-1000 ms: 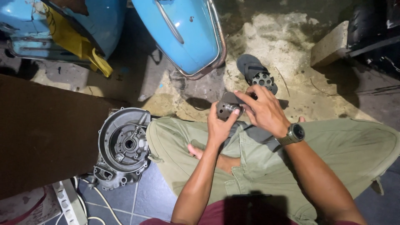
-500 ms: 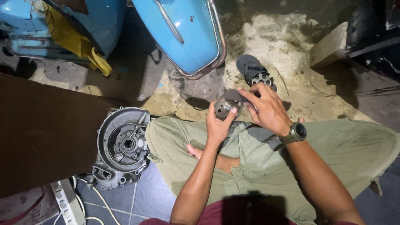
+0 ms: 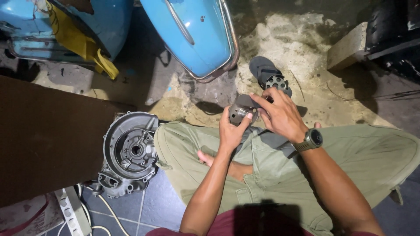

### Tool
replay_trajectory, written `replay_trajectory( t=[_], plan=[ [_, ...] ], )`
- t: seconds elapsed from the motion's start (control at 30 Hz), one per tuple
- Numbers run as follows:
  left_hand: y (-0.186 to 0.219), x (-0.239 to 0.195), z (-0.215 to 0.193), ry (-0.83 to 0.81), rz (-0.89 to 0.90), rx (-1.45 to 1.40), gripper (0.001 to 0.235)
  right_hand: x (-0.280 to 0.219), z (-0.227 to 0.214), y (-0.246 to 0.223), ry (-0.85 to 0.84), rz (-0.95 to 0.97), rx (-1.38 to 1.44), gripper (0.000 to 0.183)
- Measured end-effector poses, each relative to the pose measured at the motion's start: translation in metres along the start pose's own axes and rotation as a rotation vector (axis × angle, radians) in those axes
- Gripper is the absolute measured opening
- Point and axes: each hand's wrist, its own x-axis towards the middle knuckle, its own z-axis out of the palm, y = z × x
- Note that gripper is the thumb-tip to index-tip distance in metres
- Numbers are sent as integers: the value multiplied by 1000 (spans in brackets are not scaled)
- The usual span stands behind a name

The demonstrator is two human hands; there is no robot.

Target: The person sits on the floor and uses a metal file to smooth the edges of a circular metal part. They rotate the part to work on different sides and occasionally wipe it with a yellow cloth.

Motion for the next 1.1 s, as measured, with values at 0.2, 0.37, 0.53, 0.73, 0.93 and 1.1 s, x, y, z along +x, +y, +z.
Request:
replay_trajectory(
  t=[0.2, 0.37, 0.53, 0.73, 0.93, 1.1],
  plan=[
    [-2, 3, -1, 76, -15, -32, 40, -7, 9, 14, -21, 67, 4, 44],
    [-3, 0, 1, 62, -23, -48, 43, -1, 12, -6, -27, 62, 46, 42],
    [-8, 4, -7, 161, 9, -143, 44, -4, 7, -2, -18, 79, 3, 41],
    [-13, 2, -3, 138, 15, -198, 42, -1, 10, -9, -8, 68, 5, 45],
    [-17, 5, -6, 199, 39, -272, 44, 0, 7, -12, -13, 60, 39, 40],
    [-12, 3, -3, 157, 42, -257, 43, 1, 9, -14, -17, 69, 52, 42]
  ],
)
